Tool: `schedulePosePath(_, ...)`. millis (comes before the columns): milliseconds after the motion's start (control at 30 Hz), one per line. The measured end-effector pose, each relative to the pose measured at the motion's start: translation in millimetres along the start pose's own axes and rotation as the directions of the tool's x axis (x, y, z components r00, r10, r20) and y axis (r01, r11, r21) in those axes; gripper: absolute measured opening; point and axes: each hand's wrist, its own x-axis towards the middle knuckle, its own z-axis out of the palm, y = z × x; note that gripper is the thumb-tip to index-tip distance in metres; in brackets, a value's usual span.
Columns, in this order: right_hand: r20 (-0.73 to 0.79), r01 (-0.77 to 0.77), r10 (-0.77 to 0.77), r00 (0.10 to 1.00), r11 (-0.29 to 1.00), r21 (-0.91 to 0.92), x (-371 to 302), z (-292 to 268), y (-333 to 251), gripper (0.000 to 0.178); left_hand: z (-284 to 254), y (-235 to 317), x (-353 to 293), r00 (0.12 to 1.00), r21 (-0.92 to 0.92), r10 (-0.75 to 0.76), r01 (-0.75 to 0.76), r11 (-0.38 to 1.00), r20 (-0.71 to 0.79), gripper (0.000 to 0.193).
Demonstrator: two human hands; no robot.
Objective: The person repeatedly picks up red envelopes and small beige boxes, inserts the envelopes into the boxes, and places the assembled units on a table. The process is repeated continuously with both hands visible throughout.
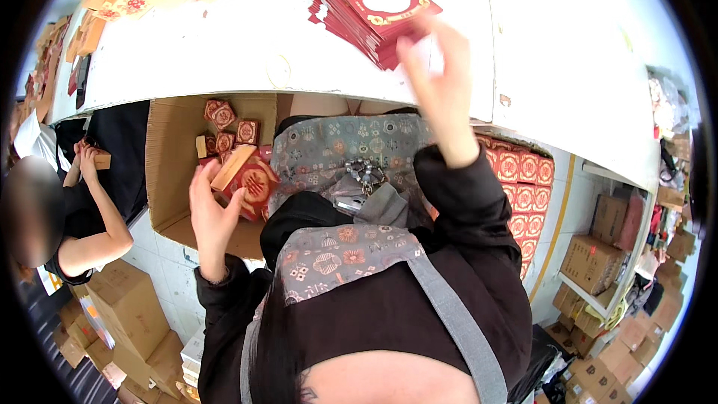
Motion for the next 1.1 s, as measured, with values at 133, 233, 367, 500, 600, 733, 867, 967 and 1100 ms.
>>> schedulePosePath(133,0.071,-0.383,0.416,0.907,0.882,-0.277,64.2,31.3,75.7,0.088,-0.3,13.4,23.2,0.996,0.192,0.092,-0.089,0.977,-0.01,0.048)
schedulePosePath(233,0.068,-0.416,0.443,0.894,0.876,-0.246,68.3,37.4,83.9,0.075,21.6,43.1,46.1,0.974,0.033,0.226,-0.225,0.974,-0.016,0.042)
schedulePosePath(367,-0.139,-0.306,0.292,0.946,0.947,-0.092,64.3,26.1,59.4,0.057,32.0,81.0,87.1,0.92,-0.032,0.372,-0.378,0.925,-0.122,0.044)
schedulePosePath(500,-0.084,-0.162,0.206,0.975,0.915,0.369,44.1,-4.9,-13.3,0.048,24.5,129.3,125.9,0.788,-0.075,0.457,-0.53,0.845,-0.413,0.08)
schedulePosePath(600,0.2,0.16,-0.286,0.937,0.862,0.481,19.0,-17.8,-62.0,0.051,21.0,132.9,130.6,0.867,-0.393,0.324,-0.467,0.792,-0.377,0.103)
schedulePosePath(733,0.107,0.141,-0.189,0.976,0.927,0.348,-2.2,10.9,-73.4,0.049,34.7,111.1,110.9,0.901,-0.42,0.248,-0.391,0.819,-0.355,0.103)
schedulePosePath(867,0.201,-0.176,0.088,0.976,0.861,0.476,-10.9,45.9,-73.7,0.044,36.9,111.9,65.7,0.945,-0.586,0.23,-0.324,0.743,-0.232,0.084)
schedulePosePath(967,0.499,-0.429,0.115,0.859,0.694,0.578,-21.8,58.6,-74.0,0.035,24.8,98.7,54.1,0.925,-0.626,0.003,-0.259,0.735,-0.38,0.07)
schedulePosePath(1100,0.356,-0.336,0.181,0.917,0.832,0.441,-37.5,74.6,-83.0,0.019,23.9,87.3,53.7,0.932,-0.558,0.03,-0.242,0.794,-0.362,0.07)
